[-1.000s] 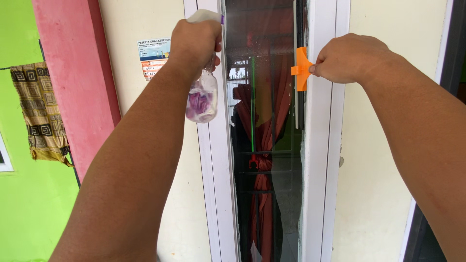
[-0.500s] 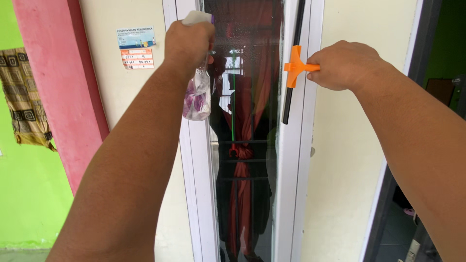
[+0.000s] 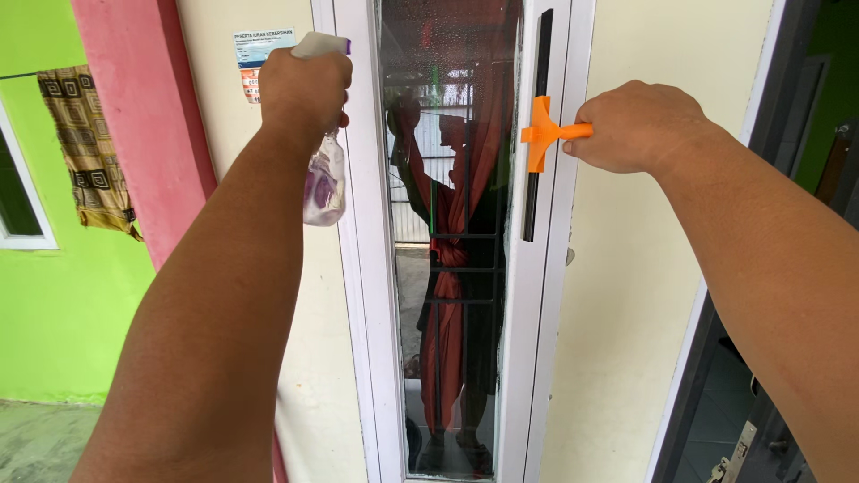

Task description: The person cleans a narrow window pane by spraying it with a purple liquid from a spray bottle and wiping it down using a squeegee.

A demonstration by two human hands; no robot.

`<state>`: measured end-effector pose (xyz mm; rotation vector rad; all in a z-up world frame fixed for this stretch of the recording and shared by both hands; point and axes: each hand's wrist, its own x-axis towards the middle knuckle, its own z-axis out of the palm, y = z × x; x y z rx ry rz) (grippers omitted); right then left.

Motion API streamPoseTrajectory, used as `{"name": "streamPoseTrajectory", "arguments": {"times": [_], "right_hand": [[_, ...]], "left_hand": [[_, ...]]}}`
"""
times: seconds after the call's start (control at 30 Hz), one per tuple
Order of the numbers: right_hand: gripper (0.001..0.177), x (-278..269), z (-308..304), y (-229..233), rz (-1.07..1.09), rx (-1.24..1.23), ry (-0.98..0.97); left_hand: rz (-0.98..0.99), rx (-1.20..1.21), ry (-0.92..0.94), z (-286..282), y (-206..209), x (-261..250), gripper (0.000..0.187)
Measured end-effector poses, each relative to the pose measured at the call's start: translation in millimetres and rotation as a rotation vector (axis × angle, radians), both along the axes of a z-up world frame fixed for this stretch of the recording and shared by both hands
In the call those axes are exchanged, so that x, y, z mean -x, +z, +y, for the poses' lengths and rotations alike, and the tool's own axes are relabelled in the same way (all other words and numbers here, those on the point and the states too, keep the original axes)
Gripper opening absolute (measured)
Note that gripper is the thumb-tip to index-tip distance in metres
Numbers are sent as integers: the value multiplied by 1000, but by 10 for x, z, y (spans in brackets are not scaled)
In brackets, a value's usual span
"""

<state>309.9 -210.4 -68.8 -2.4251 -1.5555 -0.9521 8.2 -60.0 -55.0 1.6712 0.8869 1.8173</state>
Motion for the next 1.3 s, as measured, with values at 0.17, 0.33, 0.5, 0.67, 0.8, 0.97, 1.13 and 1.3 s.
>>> {"name": "streamPoseTrajectory", "arguments": {"times": [0.17,0.33,0.5,0.67,0.8,0.97,1.13,1.3], "right_hand": [[40,33,38,-34,12,-13,2],[40,63,81,-115,37,23,18],[39,78,100,-287,-4,10,24],[41,61,89,-382,18,14,-8],[43,12,141,-438,12,14,35],[48,0,230,-506,-76,30,112],[44,93,181,-665,-45,25,83],[42,141,59,-832,20,49,72]], "left_hand": [[10,-81,-119,32,-47,-160,29],[242,4,-39,-27,-314,-439,29],[85,30,-220,102,-408,-124,24],[166,14,-136,81,-538,94,23],[182,-35,-104,128,-625,-46,23],[697,-280,121,74,-777,-307,21],[175,14,-163,68,-812,-266,27],[111,37,-139,132,-856,133,25]]}}
